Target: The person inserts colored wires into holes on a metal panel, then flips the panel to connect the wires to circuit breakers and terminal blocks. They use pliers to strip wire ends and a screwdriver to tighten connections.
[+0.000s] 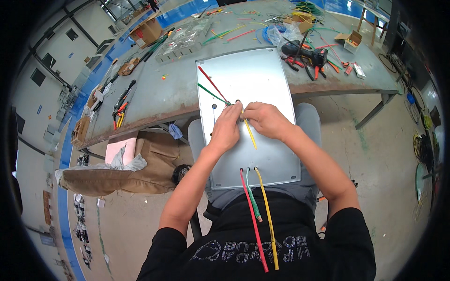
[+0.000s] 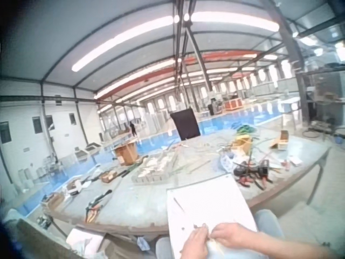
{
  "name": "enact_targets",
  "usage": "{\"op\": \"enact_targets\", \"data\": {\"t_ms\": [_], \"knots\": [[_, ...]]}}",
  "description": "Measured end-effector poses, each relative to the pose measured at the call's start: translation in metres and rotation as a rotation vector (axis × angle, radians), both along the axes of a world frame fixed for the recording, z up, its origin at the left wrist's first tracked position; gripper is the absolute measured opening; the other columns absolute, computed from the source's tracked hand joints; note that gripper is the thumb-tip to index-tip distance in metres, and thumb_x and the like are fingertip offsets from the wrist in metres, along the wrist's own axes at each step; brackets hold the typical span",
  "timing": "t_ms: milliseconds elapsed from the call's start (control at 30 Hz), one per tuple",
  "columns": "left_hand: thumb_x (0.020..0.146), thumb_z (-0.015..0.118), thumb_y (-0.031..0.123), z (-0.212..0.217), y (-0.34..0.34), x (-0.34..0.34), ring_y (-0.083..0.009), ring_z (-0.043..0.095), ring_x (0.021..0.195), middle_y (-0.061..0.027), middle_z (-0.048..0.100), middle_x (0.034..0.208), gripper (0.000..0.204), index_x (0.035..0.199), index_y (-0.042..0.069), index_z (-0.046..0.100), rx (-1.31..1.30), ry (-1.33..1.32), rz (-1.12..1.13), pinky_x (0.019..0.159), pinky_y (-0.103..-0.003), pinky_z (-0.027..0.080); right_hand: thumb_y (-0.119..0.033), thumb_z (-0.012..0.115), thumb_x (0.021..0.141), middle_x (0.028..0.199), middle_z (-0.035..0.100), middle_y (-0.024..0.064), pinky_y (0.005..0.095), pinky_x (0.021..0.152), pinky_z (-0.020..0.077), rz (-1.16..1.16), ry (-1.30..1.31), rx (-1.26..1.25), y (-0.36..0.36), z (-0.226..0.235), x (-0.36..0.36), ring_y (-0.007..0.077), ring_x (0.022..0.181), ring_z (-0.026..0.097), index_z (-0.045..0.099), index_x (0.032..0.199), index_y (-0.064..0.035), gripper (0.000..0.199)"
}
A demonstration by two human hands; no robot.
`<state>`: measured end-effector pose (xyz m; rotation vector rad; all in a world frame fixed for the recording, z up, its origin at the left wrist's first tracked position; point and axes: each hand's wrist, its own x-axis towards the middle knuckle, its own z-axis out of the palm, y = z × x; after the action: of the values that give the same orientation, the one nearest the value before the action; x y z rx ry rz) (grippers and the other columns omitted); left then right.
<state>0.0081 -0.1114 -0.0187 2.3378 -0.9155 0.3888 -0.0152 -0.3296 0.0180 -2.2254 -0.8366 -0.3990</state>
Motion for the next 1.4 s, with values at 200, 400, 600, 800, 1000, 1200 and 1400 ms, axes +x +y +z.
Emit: {"op": "enact_targets", "data": {"t_ms": [200,400,600,800,1000,1200,1400], "knots": [[0.085,0.055,-0.012,-0.008,-0.004,-0.005,-0.0412,0.048,0.151,-0.0247,0.058,0.156,0.066,0.151,-0.005,0.054,0.092,-0.098,0.067,0.125,-0.049,0.041,-0.025,0.084,0.090,0.082,0.076,0.0098,0.0334,0.076,0.0586,-0.173,0.466,0.277,0.013,-0.005,-0.018,0.0190,0.077,0.073,0.077,0.116,-0.0013,0.036],[0.103,0.052,-0.002,0.046,-0.053,0.053,-0.0432,0.050,0.150,-0.0238,0.061,0.152,0.046,0.148,0.000,0.059,-0.316,0.011,-0.113,0.122,-0.049,0.044,-0.017,0.081,0.092,0.074,0.070,0.0111,0.0371,0.069,0.0553,-0.309,0.406,0.144,0.006,0.002,-0.028,0.0233,0.067,0.069,0.075,0.115,-0.0012,0.029],[0.110,0.058,0.018,0.014,-0.098,0.125,-0.0453,0.039,0.156,-0.0279,0.053,0.159,0.046,0.151,-0.002,0.056,-0.080,-0.236,-0.036,0.128,-0.052,0.033,-0.017,0.081,0.090,0.073,0.069,0.0126,0.0439,0.068,0.0543,-0.353,0.361,0.084,0.003,-0.010,-0.039,0.0311,0.069,0.069,0.072,0.103,-0.0020,0.021],[0.105,0.066,0.027,0.007,-0.116,0.104,-0.0414,0.050,0.146,-0.0230,0.060,0.149,0.050,0.145,-0.002,0.059,0.092,-0.536,0.080,0.125,-0.051,0.036,-0.023,0.081,0.090,0.082,0.072,0.0145,0.0489,0.072,0.0555,-0.411,0.194,-0.082,-0.008,-0.063,-0.044,0.0384,0.080,0.071,0.068,0.092,-0.0042,0.023],[0.107,0.061,0.020,0.006,-0.101,0.113,-0.0479,0.055,0.139,-0.0282,0.063,0.142,0.044,0.142,-0.005,0.059,-0.112,-0.290,0.059,0.119,-0.054,0.042,-0.028,0.080,0.090,0.082,0.074,0.0149,0.0496,0.076,0.0566,-0.405,0.316,-0.136,0.000,-0.051,-0.038,0.0383,0.084,0.073,0.073,0.096,-0.0077,0.022],[0.099,0.062,0.005,0.023,-0.056,0.079,-0.0371,0.067,0.123,-0.0163,0.074,0.127,0.023,0.118,0.001,0.074,-0.036,-0.137,-0.200,0.104,-0.047,0.055,-0.026,0.078,0.088,0.084,0.076,0.0129,0.0430,0.080,0.0586,-0.384,0.481,-0.016,-0.006,-0.037,-0.035,0.0321,0.085,0.076,0.077,0.114,-0.0072,0.032],[0.089,0.067,0.000,0.040,-0.008,0.048,-0.0320,0.069,0.113,-0.0106,0.075,0.116,0.017,0.103,0.001,0.075,0.330,-0.153,-0.296,0.094,-0.043,0.058,-0.018,0.078,0.088,0.081,0.074,0.0091,0.0361,0.074,0.0561,-0.261,0.646,0.201,-0.003,-0.041,-0.017,0.0210,0.075,0.070,0.075,0.127,-0.0015,0.042]]}}
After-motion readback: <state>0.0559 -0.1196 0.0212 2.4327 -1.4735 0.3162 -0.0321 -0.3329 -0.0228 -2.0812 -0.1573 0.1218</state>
